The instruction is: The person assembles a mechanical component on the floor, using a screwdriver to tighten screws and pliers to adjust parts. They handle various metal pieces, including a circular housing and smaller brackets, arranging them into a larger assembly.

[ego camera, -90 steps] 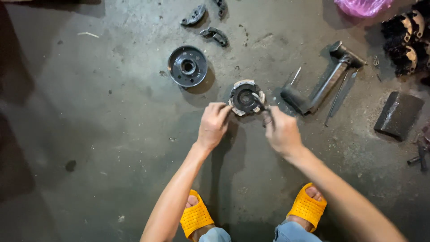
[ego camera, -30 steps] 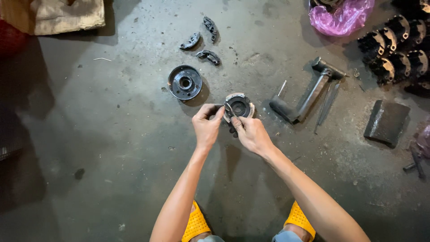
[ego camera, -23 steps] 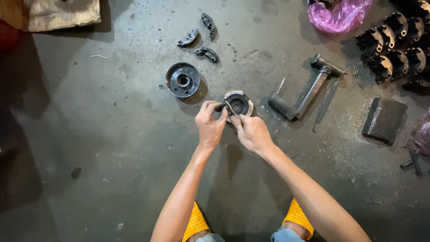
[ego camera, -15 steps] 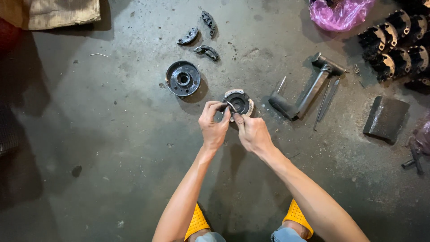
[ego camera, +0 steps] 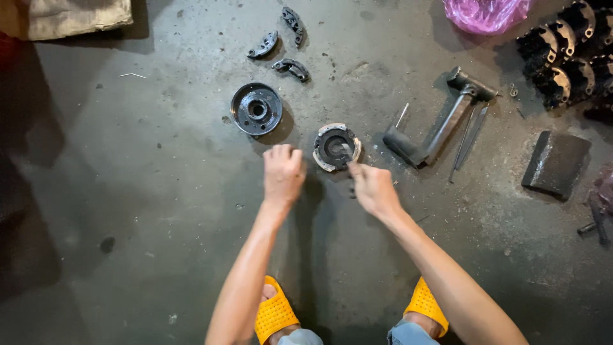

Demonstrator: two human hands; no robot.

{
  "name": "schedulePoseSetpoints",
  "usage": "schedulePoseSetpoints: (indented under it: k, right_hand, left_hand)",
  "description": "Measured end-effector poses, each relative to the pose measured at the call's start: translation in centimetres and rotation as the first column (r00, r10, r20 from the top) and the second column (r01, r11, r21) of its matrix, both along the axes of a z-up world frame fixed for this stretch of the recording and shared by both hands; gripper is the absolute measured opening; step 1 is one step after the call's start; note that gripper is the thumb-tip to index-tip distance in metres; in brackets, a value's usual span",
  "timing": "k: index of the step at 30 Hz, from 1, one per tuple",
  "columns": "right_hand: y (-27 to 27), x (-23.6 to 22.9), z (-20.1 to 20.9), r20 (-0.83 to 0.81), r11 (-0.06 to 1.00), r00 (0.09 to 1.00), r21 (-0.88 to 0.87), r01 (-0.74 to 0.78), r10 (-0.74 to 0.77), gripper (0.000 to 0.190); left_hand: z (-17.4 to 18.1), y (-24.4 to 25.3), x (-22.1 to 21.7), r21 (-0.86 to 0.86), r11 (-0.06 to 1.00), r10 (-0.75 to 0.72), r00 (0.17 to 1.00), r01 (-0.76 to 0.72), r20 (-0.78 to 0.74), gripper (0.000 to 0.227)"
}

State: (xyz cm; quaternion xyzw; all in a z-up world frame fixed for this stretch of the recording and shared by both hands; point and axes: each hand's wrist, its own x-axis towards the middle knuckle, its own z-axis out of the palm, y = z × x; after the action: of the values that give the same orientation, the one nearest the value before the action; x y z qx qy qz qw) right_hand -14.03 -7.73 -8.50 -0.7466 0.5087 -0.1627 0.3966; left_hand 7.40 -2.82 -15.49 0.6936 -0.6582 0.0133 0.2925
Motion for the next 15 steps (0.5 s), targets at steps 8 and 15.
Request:
schedulePoseSetpoints:
  k: [8,15]
  right_hand:
    - [-0.3,-5.4,-1.9,-0.132,0.919,0.936,0.188,0.346,-0.326,0.039]
    - [1.0,-6.6,-3.0,-0.307,0.877,0.931,0.369,0.308,-0.198,0.05]
  left_hand:
    - [4.1,-2.1,-5.7,0.281,0.923,0.216,0.959,-0.262,0.182,0.085]
    - [2.5,-5.9,-7.4,0.48,0.872,0.052,0.994,-0.093,0.099,0.121]
